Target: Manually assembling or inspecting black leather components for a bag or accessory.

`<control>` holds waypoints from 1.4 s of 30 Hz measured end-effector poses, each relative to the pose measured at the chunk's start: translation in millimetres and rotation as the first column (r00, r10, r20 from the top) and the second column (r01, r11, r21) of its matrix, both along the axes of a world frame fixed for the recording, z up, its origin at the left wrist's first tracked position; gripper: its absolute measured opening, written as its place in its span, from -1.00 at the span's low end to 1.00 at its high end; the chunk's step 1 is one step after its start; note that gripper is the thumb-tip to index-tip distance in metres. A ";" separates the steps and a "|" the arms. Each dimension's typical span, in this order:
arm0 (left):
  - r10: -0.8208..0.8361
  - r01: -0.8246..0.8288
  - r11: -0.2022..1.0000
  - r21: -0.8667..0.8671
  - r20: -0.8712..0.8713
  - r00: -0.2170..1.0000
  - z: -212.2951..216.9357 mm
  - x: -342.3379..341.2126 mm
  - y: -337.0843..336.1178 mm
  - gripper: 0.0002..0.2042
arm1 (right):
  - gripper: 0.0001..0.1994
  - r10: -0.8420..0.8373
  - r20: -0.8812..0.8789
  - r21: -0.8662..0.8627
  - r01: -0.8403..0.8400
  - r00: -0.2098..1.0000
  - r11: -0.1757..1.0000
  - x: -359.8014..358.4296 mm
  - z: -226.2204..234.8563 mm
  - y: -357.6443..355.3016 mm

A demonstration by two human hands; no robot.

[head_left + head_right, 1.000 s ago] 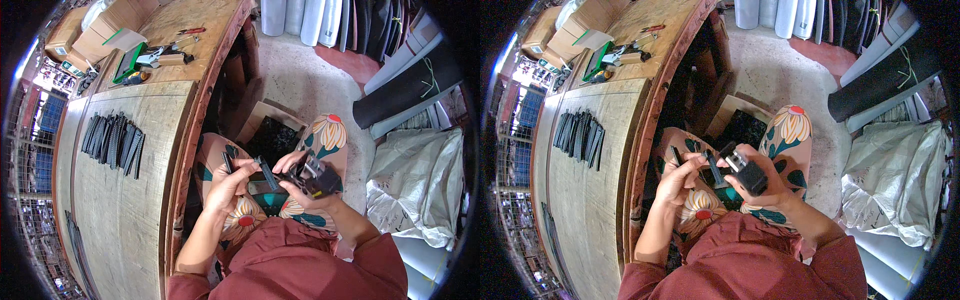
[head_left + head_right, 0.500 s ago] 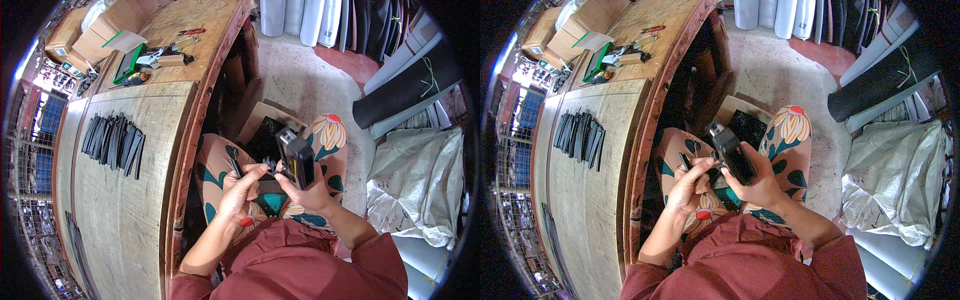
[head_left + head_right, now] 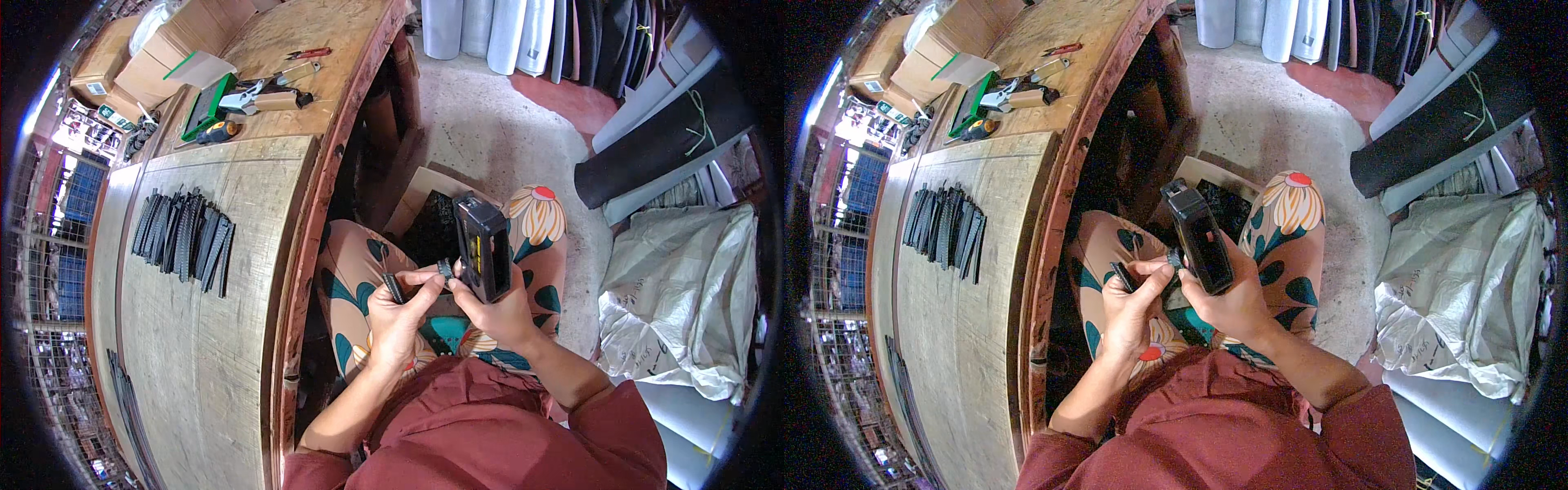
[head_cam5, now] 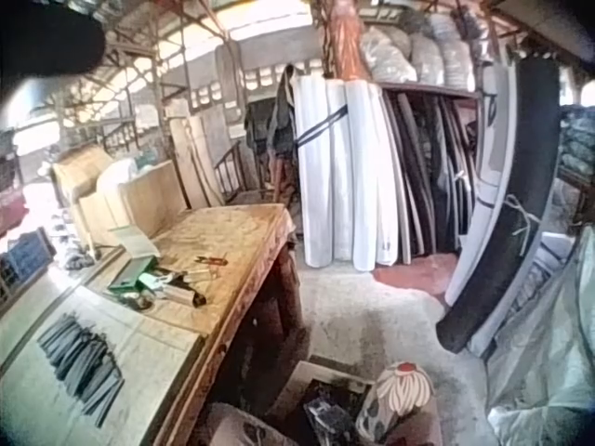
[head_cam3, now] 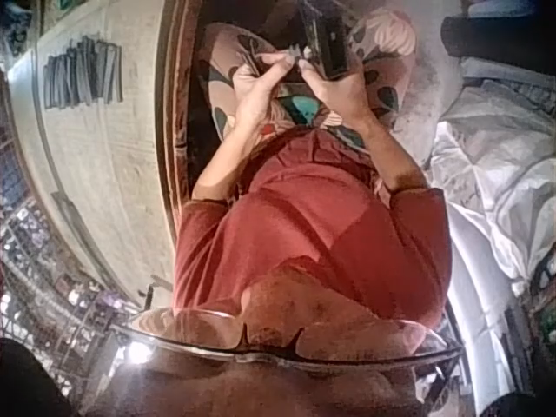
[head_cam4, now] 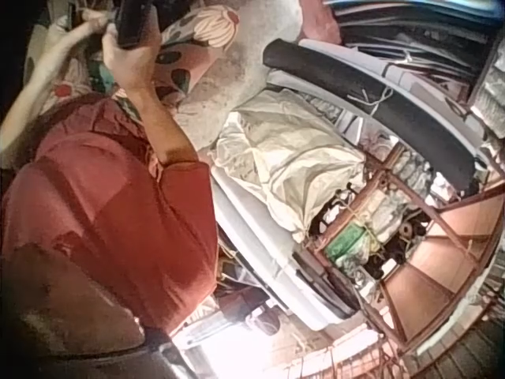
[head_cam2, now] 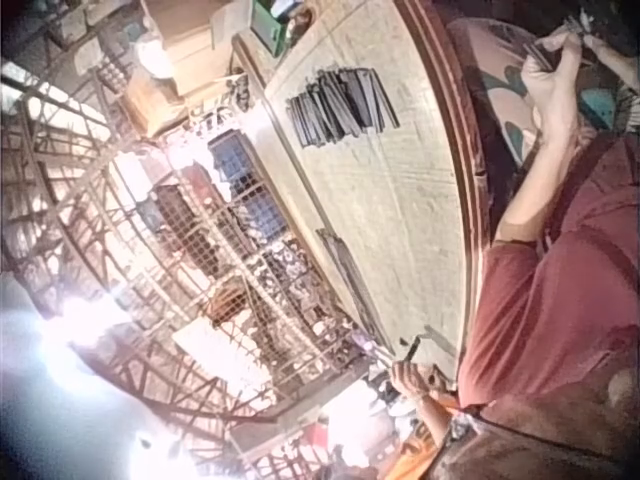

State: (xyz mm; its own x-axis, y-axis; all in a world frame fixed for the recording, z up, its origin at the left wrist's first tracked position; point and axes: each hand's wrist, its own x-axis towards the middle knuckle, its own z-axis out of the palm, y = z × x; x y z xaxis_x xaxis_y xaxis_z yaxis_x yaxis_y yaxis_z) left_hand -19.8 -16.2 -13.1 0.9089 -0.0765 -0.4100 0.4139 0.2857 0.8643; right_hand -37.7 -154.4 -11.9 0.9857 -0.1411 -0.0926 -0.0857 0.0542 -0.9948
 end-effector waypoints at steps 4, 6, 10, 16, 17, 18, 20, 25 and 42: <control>0.027 -0.027 1.000 -0.003 0.131 0.991 -4.7 -1.0 -3.8 -0.93 | -0.76 -0.014 0.005 0.005 0.014 1.000 1.000 -1.6 -1.9 1.1; 0.036 -0.040 0.999 0.020 0.180 0.983 -12.1 -1.0 -5.9 -0.93 | -0.77 -0.038 -0.005 0.025 0.038 0.999 0.999 -1.5 -1.5 2.9; 0.002 -0.024 0.994 0.105 0.206 0.979 -12.1 -0.4 -5.0 -0.92 | -0.76 -0.022 0.039 -0.027 0.023 0.999 0.999 -0.2 -1.7 2.9; -0.100 0.028 0.964 0.263 0.265 0.959 -7.6 8.9 14.3 -0.94 | -0.70 0.161 0.107 -0.300 -0.123 0.981 0.946 -2.4 9.3 -26.4; -0.084 0.017 0.966 0.257 0.255 0.963 0.0 10.2 18.8 -0.94 | -0.63 0.278 0.143 -0.518 -0.168 0.950 0.839 -2.9 8.5 -37.5; -0.082 0.017 0.971 0.237 0.268 0.960 -1.4 13.0 23.9 -0.94 | -0.56 0.396 0.150 -0.708 -0.181 0.906 0.682 -3.4 7.9 -47.5; -0.119 0.031 0.955 0.295 0.283 0.952 2.4 16.3 33.4 -0.94 | -0.44 0.458 0.121 -0.766 -0.211 0.881 0.607 -2.6 7.7 -60.8; -0.214 0.101 0.901 0.422 0.230 0.949 18.7 13.3 41.6 -0.94 | -0.47 0.561 0.008 -0.885 -0.255 0.828 0.390 -1.9 7.4 -73.3; -0.345 0.094 0.853 0.513 0.419 0.840 11.1 8.8 33.9 -0.90 | -0.54 0.627 0.040 -0.908 -0.234 0.778 0.348 3.4 14.4 -71.9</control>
State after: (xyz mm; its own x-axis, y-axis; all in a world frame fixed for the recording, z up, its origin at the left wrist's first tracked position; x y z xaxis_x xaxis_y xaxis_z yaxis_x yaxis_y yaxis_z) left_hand -11.0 17.6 -2.0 0.9754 -0.2180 0.0341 -0.0868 -0.2370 0.9676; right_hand -34.3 -226.3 2.5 0.8539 0.5042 0.1289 0.5007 -0.7284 -0.4676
